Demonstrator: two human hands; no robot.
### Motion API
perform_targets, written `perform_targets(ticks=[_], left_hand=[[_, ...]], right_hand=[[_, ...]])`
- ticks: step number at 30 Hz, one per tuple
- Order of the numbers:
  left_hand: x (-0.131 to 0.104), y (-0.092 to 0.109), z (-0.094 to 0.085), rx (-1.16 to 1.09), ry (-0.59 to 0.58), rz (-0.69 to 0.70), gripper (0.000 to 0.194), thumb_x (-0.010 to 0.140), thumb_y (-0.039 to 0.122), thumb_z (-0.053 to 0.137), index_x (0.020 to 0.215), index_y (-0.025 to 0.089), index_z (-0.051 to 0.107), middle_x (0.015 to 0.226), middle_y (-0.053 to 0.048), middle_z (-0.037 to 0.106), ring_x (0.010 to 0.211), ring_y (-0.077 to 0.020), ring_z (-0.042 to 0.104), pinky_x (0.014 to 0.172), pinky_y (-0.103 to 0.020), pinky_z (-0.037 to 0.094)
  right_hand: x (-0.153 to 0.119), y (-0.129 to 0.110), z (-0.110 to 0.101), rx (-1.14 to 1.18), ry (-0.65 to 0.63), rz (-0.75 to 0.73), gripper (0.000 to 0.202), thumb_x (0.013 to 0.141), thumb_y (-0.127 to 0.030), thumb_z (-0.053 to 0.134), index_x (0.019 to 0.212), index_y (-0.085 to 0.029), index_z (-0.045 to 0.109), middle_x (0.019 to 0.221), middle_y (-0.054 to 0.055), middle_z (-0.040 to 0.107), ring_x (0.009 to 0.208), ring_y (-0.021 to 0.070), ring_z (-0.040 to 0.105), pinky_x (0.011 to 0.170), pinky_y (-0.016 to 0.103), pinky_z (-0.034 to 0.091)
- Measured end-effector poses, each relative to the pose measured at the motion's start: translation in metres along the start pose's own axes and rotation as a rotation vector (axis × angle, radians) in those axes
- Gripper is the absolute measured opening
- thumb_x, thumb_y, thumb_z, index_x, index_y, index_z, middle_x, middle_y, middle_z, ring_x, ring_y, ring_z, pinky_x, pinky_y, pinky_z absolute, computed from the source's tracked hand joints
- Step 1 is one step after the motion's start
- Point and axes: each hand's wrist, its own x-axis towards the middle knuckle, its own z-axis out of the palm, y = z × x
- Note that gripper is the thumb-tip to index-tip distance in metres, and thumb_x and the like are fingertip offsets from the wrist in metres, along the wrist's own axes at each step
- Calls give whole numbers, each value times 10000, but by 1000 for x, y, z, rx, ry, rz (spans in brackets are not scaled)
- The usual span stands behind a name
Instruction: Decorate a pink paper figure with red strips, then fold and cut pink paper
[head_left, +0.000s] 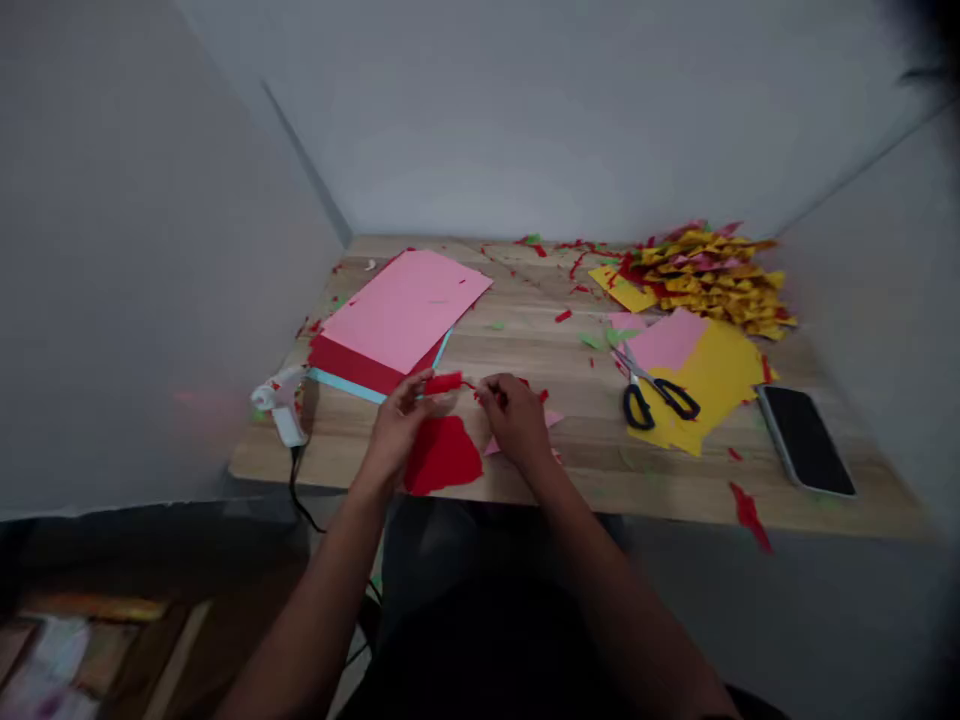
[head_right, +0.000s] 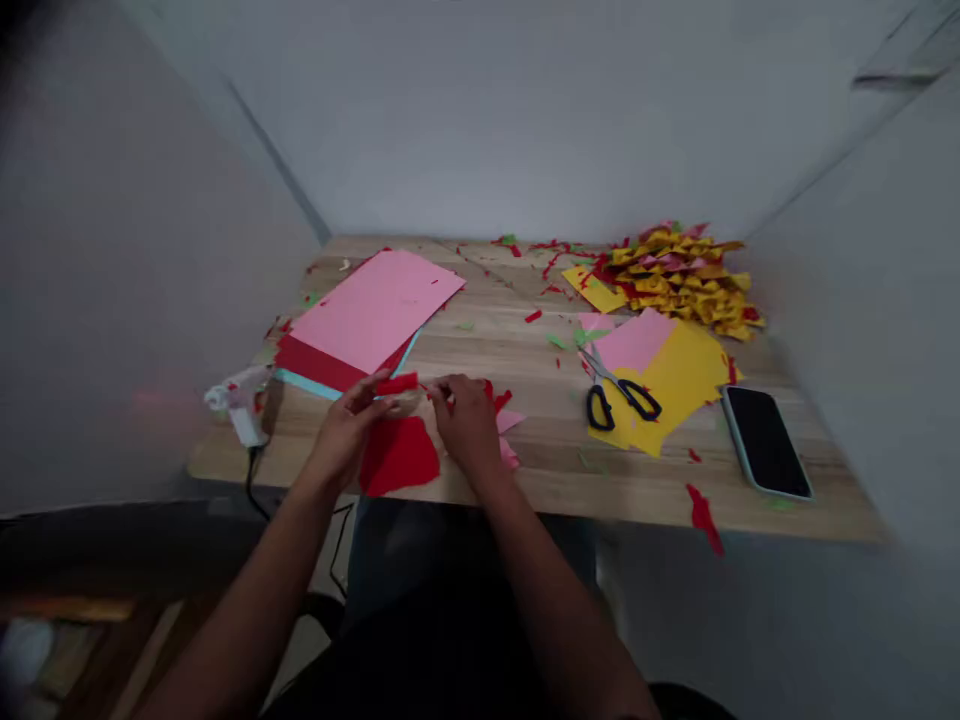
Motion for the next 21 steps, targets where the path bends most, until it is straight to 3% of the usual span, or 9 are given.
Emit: perform_targets(ticks=[5, 9, 12, 15, 18, 21], left_hand=[[3, 4, -27, 118, 73, 22, 467, 735, 414, 723, 1120, 155, 668, 865, -16, 673, 734, -148, 600, 696, -264, 463], [0, 5, -27, 261, -5, 51, 408, 756, 395, 729, 1096, 171, 696, 672, 33, 611, 628, -155, 567, 628, -266, 428], [2, 4, -23, 347, -30, 128, 240, 794, 415, 686, 886, 196, 721, 825, -21, 667, 786, -189, 623, 733, -293, 468], [9, 5, -25, 414, 48, 197, 248, 815, 422, 641, 709, 200, 610, 972, -67, 660, 955, -231, 622, 844, -332, 476], [13, 12, -28, 499, 111, 224, 192, 756, 368, 705, 767, 210, 596, 948, -69, 652, 1006, -278, 601, 941, -412, 447], [12, 25, -24, 557, 101, 307, 281, 717, 319, 761, 970, 221, 685, 1219, -104, 632, 1240, -337, 501, 1103, -499, 311]], right_hand=[[-5, 5, 1, 7, -20, 53, 133, 921, -306, 526, 825, -234, 585, 877, 59, 694, 836, 228, 620, 799, 353, 462], [-8, 8, -3, 14, -56, 81, 148, 927, -332, 499, 817, -239, 536, 855, 41, 662, 770, 209, 594, 753, 332, 443], [-11, 8, -12, 19, -75, 92, 183, 965, -366, 430, 859, -244, 516, 853, 32, 635, 773, 208, 583, 747, 326, 428], [-16, 5, -24, 41, -88, 88, 226, 1004, -377, 357, 884, -252, 503, 843, 17, 614, 775, 197, 581, 747, 309, 425], [-21, 2, -34, 65, -85, 86, 250, 1021, -382, 329, 878, -258, 491, 840, 6, 609, 760, 184, 582, 733, 292, 427], [-24, 1, -40, 77, -82, 85, 254, 1020, -395, 337, 866, -262, 489, 821, 0, 607, 734, 180, 579, 702, 284, 424]])
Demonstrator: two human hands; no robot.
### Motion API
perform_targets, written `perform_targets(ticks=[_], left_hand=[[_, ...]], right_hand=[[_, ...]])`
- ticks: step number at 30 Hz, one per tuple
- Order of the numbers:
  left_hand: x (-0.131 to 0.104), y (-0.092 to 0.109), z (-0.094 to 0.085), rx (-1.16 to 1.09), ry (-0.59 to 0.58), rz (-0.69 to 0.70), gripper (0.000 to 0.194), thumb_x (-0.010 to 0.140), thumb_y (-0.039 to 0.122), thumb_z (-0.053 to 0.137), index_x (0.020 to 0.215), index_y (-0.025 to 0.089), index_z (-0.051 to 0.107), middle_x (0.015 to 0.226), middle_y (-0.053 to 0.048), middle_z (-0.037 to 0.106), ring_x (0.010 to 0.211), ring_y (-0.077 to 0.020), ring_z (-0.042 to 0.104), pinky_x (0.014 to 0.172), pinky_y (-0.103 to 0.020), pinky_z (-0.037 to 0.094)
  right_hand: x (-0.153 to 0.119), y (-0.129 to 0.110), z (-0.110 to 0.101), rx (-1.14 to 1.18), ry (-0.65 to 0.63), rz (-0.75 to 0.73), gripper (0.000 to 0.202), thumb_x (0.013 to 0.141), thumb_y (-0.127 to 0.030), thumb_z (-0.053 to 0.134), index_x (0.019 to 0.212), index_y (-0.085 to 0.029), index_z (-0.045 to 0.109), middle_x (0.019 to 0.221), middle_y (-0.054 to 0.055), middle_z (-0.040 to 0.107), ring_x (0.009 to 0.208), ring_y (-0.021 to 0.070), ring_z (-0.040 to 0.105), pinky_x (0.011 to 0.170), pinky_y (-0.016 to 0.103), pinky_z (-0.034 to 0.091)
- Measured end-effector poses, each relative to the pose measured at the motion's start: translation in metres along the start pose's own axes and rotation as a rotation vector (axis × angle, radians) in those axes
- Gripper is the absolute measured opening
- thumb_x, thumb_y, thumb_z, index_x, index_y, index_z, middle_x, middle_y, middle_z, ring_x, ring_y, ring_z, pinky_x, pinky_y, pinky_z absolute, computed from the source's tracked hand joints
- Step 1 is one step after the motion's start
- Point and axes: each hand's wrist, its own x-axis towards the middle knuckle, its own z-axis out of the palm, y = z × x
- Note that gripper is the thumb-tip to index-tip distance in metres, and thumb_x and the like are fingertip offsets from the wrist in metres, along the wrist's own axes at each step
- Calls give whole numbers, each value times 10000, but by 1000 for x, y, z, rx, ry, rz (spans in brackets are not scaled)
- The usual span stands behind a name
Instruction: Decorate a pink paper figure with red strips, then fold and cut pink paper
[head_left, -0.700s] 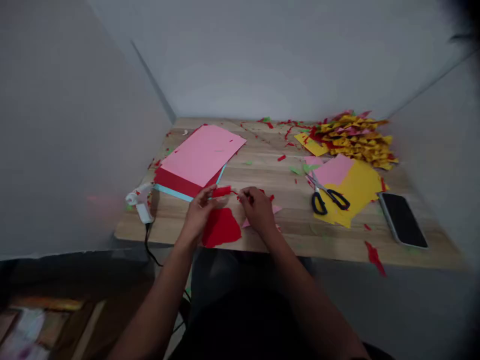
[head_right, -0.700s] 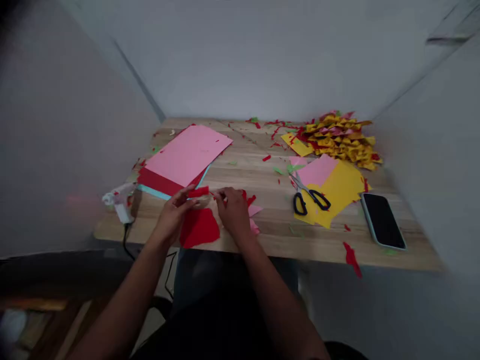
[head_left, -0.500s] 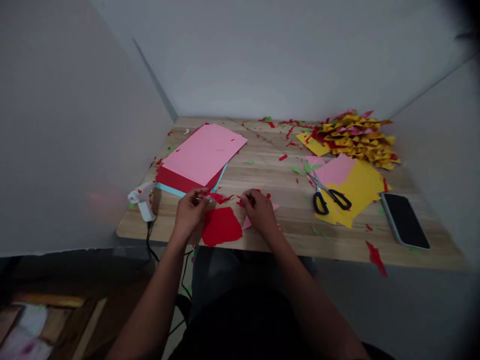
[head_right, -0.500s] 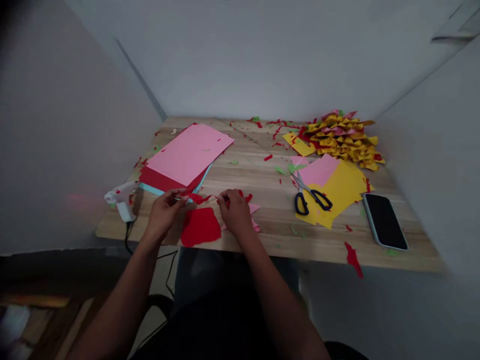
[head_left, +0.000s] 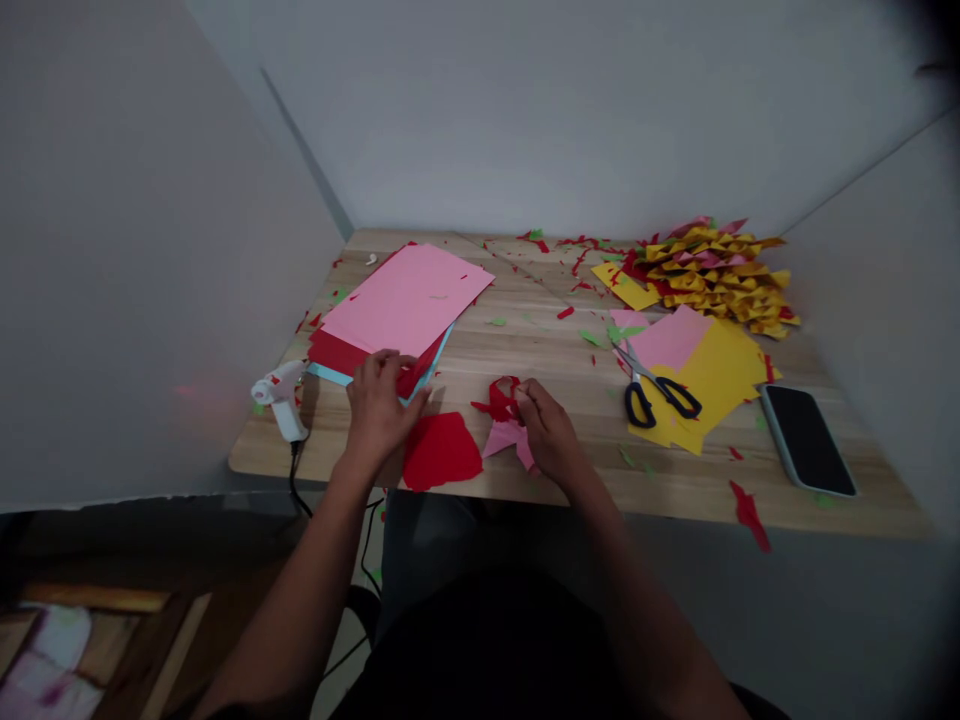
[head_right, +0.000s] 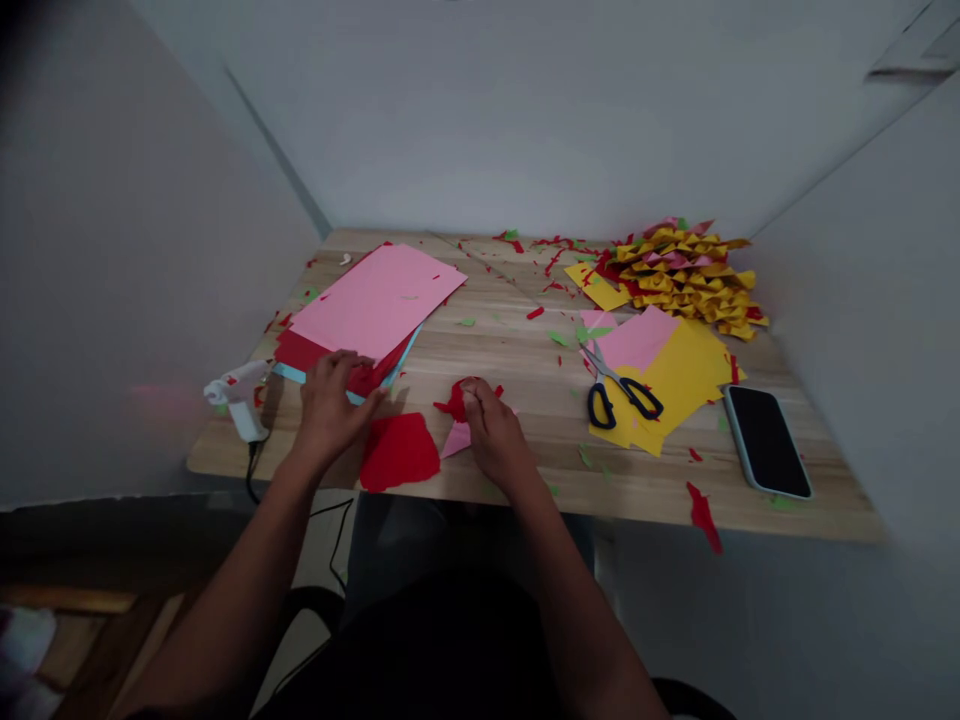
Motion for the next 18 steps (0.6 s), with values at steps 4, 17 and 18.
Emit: perform_targets(ticks=[4, 17, 18], left_hand=[[6, 13, 14, -247, -111, 50, 155, 816, 334, 684, 908, 210, 703, 1101, -88, 688, 1120, -272, 596, 1057, -443, 389], [-14, 77, 36, -440, -559, 33, 258, 849, 341, 716, 1067, 204, 742, 792, -5, 697, 744, -151, 615, 744, -290, 472], [-13, 79, 38, -427, -581, 42, 221, 848, 334, 721, 1028, 210, 747, 810, -7, 707, 761, -156, 619, 764, -300, 470]], right_hand=[[1, 2, -4, -17, 26, 4, 276, 1005, -398, 362, 788, -262, 466, 709, -18, 547, 660, 181, 528, 652, 284, 379], [-6, 0, -24, -10, -67, -75, 304, 980, -429, 444, 747, -240, 491, 674, -28, 528, 642, 153, 514, 643, 261, 387], [-6, -1, -26, -14, -75, -81, 293, 983, -421, 446, 759, -239, 500, 681, -26, 536, 647, 154, 523, 647, 262, 389]])
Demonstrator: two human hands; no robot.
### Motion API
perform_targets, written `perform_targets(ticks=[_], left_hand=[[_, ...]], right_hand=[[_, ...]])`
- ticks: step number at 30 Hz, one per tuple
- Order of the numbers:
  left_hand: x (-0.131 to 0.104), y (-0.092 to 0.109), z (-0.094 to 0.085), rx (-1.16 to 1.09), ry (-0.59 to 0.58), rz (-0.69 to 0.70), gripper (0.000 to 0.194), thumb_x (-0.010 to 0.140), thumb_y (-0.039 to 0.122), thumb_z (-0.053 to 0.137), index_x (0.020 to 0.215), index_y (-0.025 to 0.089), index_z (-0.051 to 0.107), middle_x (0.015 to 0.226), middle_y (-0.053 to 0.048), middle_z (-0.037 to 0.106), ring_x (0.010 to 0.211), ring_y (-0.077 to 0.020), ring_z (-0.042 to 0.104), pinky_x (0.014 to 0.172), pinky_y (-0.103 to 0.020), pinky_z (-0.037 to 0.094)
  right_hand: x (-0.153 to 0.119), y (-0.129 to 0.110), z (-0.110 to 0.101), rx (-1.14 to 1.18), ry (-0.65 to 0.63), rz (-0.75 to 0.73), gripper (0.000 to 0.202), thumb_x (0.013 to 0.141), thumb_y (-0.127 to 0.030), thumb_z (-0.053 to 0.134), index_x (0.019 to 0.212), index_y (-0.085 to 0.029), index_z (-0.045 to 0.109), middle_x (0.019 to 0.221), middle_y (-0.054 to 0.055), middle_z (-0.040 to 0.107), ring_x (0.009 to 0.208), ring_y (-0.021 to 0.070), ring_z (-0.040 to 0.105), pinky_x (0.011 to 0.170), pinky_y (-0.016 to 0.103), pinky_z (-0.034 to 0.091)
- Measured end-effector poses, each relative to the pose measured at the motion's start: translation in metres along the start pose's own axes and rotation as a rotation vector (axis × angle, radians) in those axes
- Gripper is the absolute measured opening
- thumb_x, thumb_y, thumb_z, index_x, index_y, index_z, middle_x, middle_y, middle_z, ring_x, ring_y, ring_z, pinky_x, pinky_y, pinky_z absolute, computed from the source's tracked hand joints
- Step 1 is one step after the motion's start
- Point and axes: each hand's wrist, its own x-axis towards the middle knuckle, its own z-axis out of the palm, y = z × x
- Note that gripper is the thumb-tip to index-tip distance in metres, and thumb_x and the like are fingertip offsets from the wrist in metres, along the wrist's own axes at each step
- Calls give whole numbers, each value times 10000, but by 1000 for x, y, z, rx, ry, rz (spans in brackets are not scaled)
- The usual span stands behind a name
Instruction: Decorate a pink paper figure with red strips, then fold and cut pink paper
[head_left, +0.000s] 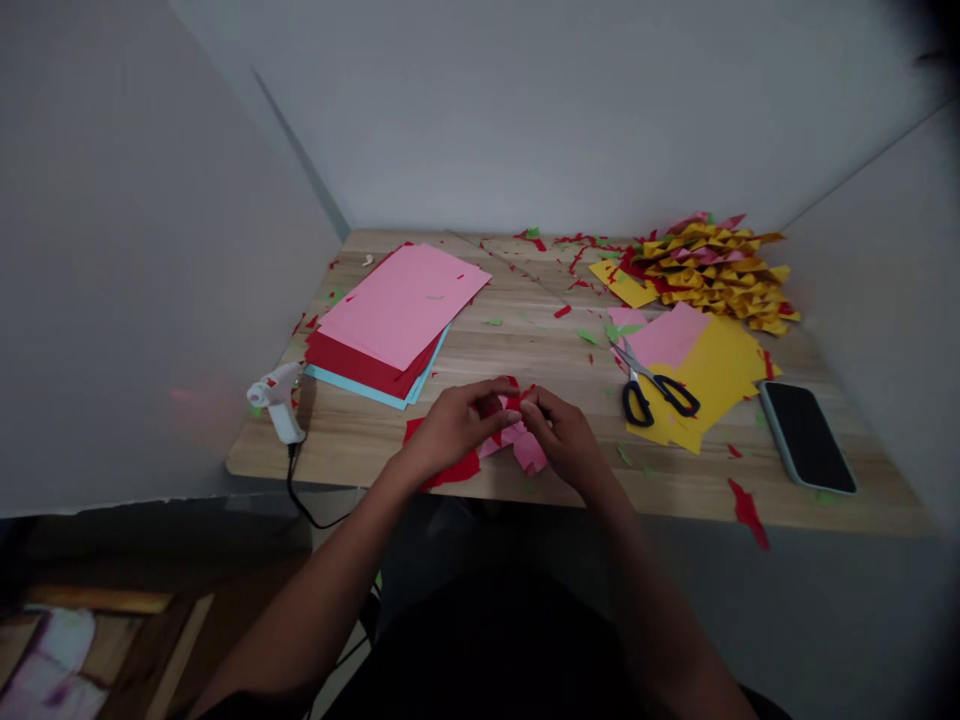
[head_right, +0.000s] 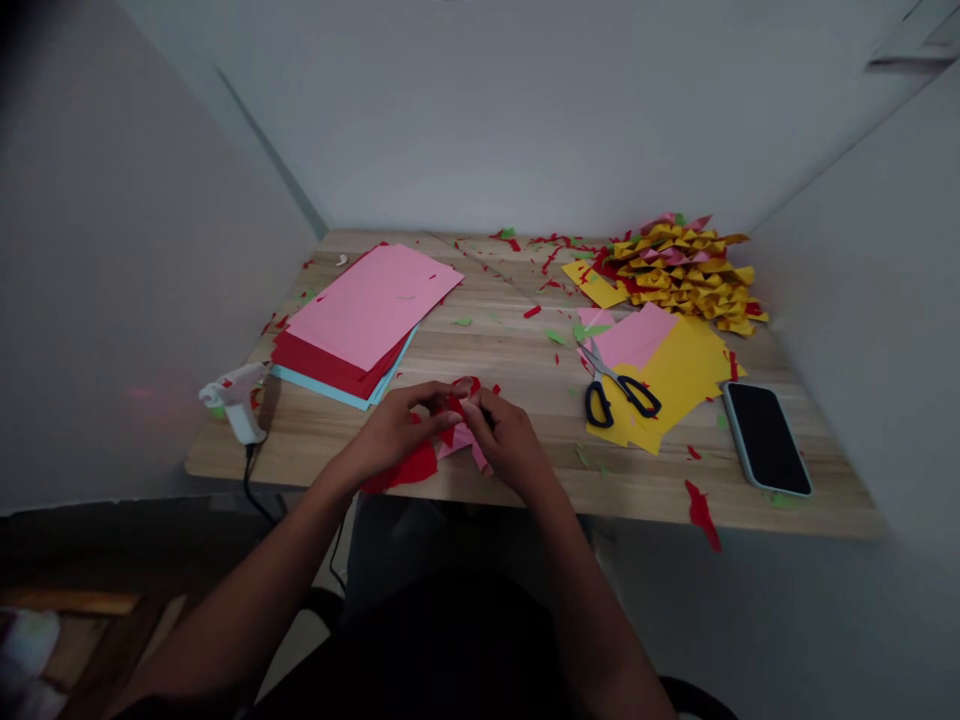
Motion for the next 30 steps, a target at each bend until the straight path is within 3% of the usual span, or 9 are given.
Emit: perform_targets(ticks=[3, 7, 14, 18, 22, 26, 30], left_hand=[[5, -3, 3, 13, -29, 16, 100, 851, 311, 714, 839, 213, 732, 823, -9, 720, 790, -165, 625, 794, -316, 463], [6, -7, 7, -36, -18, 17, 134, 850, 323, 708, 777, 211, 702, 783, -6, 684, 768, -163, 598, 781, -315, 455], [6, -12, 25, -263, 118, -106, 212, 796, 369, 738, 697, 192, 674, 695, -6, 635, 666, -152, 549, 698, -299, 432], [5, -18, 26, -480, 202, -196, 284, 850, 440, 678, 913, 169, 737, 880, -58, 732, 727, -159, 631, 738, -303, 480], [2, -16, 25, -648, 225, -239, 358, 857, 420, 657, 1105, 170, 727, 1050, -105, 761, 854, -200, 707, 837, -350, 515], [2, -11, 26, -730, 237, -277, 308, 824, 311, 699, 1094, 171, 746, 1024, -97, 773, 849, -188, 713, 849, -338, 505], [3, -5, 31, -828, 219, -286, 288, 801, 270, 727, 1071, 176, 764, 1014, -89, 778, 861, -189, 714, 859, -335, 508]], right_hand=[[-2, -3, -5, -73, 4, -22, 275, 990, -399, 436, 773, -241, 499, 672, -27, 541, 630, 151, 531, 633, 260, 386], [-5, -2, -4, -215, 49, -40, 267, 989, -372, 422, 767, -246, 498, 663, -19, 568, 611, 155, 540, 621, 264, 394], [-7, 21, -2, -390, 320, 89, 229, 984, -324, 431, 842, -230, 584, 775, 43, 641, 712, 196, 553, 706, 317, 402], [-4, 49, -24, -493, 450, 168, 151, 924, -255, 510, 916, -210, 654, 939, 113, 664, 866, 252, 559, 818, 385, 408], [-3, 63, -38, -543, 522, 222, 180, 904, -293, 574, 753, -210, 625, 857, 136, 617, 896, 299, 543, 830, 436, 401], [-5, 47, -34, -495, 522, 163, 129, 917, -272, 546, 817, -222, 609, 873, 100, 632, 843, 261, 553, 806, 409, 421], [-8, 16, -19, -331, 424, 17, 162, 939, -376, 561, 904, -239, 640, 923, 70, 695, 840, 228, 607, 790, 369, 472]])
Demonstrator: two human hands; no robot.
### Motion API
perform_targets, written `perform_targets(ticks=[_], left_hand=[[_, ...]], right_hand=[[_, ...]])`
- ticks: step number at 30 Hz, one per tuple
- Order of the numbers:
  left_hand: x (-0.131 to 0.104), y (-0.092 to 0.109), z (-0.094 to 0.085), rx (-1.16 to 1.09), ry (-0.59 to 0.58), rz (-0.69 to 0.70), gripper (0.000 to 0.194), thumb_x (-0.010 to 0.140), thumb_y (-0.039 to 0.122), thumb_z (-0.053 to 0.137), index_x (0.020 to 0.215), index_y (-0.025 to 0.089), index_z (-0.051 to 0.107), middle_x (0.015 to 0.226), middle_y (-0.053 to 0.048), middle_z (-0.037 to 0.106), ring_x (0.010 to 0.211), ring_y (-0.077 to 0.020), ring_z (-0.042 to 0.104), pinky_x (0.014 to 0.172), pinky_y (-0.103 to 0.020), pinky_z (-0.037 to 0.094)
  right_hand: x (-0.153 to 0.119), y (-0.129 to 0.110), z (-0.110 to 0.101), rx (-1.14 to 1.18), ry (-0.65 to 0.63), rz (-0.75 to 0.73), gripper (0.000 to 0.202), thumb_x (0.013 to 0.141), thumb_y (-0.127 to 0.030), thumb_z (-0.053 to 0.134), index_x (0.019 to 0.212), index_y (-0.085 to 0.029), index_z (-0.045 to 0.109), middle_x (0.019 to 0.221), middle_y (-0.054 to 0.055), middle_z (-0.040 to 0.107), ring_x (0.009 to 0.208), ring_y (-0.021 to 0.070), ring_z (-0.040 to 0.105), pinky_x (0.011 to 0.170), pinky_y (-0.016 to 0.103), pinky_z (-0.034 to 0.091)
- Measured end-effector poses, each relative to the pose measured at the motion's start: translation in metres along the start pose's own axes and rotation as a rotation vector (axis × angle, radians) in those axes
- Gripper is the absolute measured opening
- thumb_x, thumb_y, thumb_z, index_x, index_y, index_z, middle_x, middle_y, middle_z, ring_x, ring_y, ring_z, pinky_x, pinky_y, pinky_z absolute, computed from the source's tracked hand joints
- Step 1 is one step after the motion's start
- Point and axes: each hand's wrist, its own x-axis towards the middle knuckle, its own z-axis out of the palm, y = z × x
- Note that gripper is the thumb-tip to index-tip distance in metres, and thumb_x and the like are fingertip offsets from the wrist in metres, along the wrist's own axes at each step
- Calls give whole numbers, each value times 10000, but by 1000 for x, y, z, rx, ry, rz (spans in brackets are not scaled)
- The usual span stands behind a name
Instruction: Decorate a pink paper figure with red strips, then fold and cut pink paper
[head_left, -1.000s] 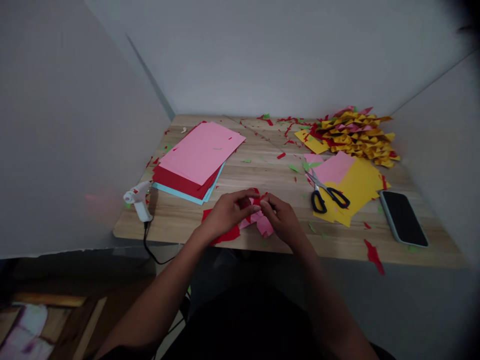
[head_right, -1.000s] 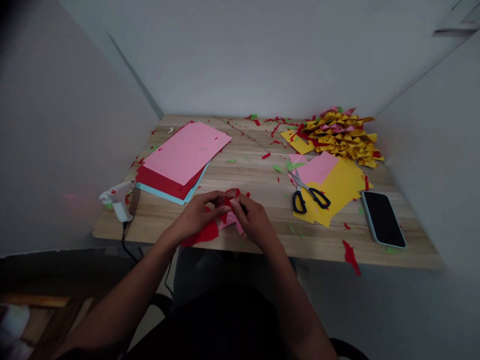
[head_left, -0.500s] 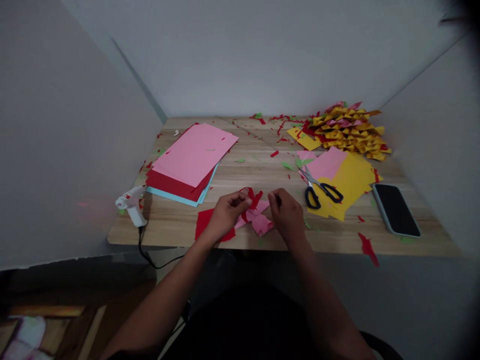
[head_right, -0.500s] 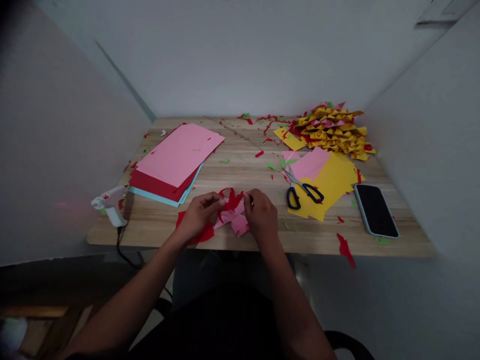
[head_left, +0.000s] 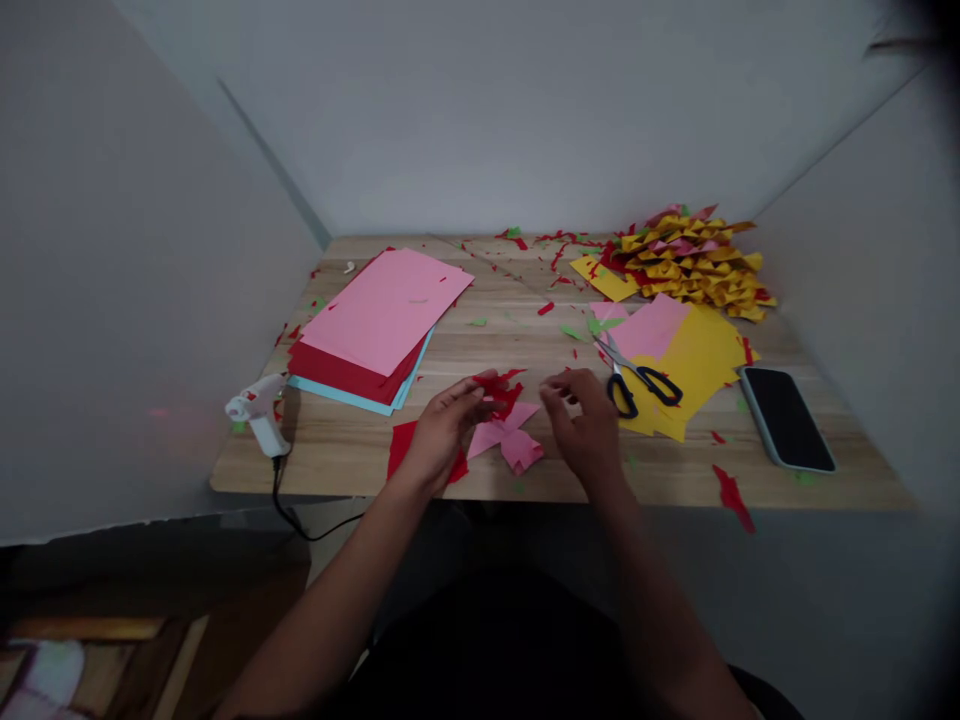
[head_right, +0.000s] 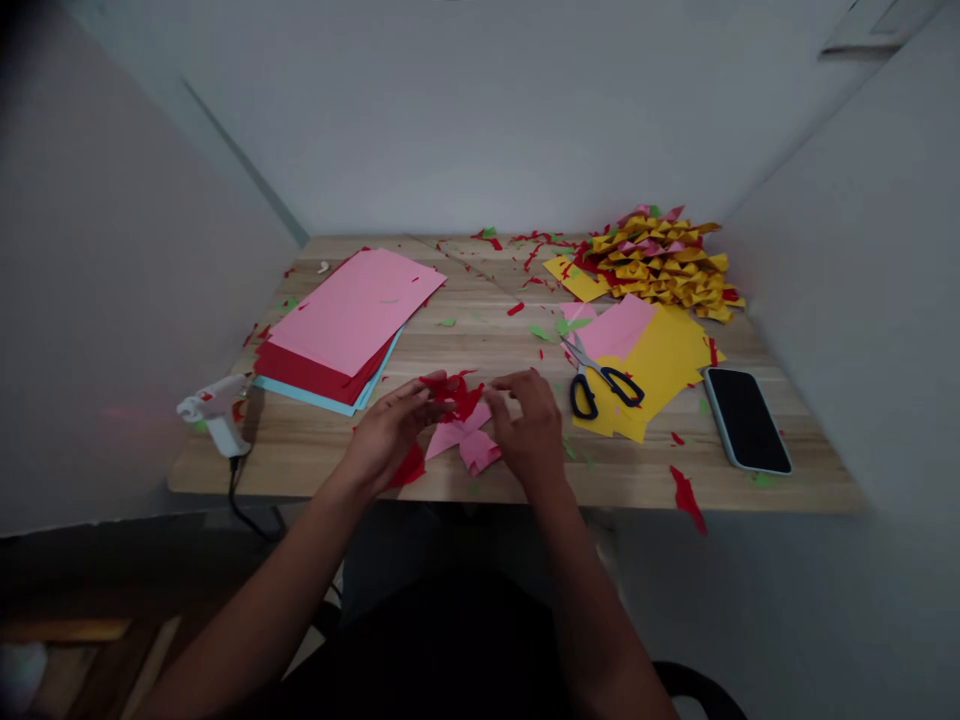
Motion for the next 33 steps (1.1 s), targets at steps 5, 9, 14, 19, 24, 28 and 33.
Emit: perform_targets(ticks=[5, 9, 14, 19, 24, 28, 33], left_hand=[[-4, 0, 7, 38, -17, 12, 329, 757, 266, 764, 1077, 188, 764, 1031, -71, 777, 884, -181, 710, 883, -333, 510], [-3, -2, 5, 230, 48, 105, 324, 730, 329, 796, 1019, 188, 753, 976, -61, 765, 880, -189, 697, 856, -341, 508], [5, -5, 4, 325, 99, 164, 243, 762, 400, 778, 843, 180, 714, 826, -32, 713, 792, -166, 651, 780, -312, 495], [18, -15, 4, 433, 80, 213, 255, 867, 431, 625, 913, 187, 684, 876, -40, 696, 731, -152, 607, 721, -297, 485], [27, -20, 3, 630, 62, 297, 349, 750, 241, 717, 1096, 222, 679, 978, -26, 659, 782, -157, 561, 801, -306, 463], [32, -17, 19, 710, -127, 296, 477, 609, 173, 829, 1070, 261, 738, 1066, -42, 678, 978, -223, 591, 957, -369, 450], [35, -18, 48, 648, -406, 169, 487, 691, 302, 830, 1168, 272, 737, 1277, -94, 684, 1079, -271, 640, 944, -415, 474]], right_hand=[[-6, -19, 11, 391, -185, 146, 243, 839, -413, 713, 987, -224, 674, 907, 44, 734, 774, 200, 652, 729, 329, 490], [-7, -18, 10, 419, -219, 220, 197, 846, -385, 675, 749, -215, 690, 676, 7, 679, 620, 165, 574, 639, 302, 445], [-7, -18, 2, 436, -234, 247, 194, 826, -379, 670, 722, -215, 676, 651, -10, 649, 602, 150, 531, 625, 291, 419], [-8, -7, -1, 474, -226, 285, 199, 824, -382, 677, 730, -209, 655, 652, -17, 622, 602, 142, 512, 632, 289, 406], [-5, 18, -12, 608, -231, 365, 265, 804, -451, 683, 713, -208, 628, 649, -7, 640, 633, 154, 559, 649, 293, 456], [-7, 31, -30, 740, -243, 446, 260, 798, -452, 672, 718, -218, 589, 717, 23, 686, 633, 160, 579, 666, 316, 499], [-13, 29, -53, 893, -273, 503, 205, 781, -430, 606, 739, -248, 522, 747, 32, 665, 645, 190, 614, 648, 351, 530]])
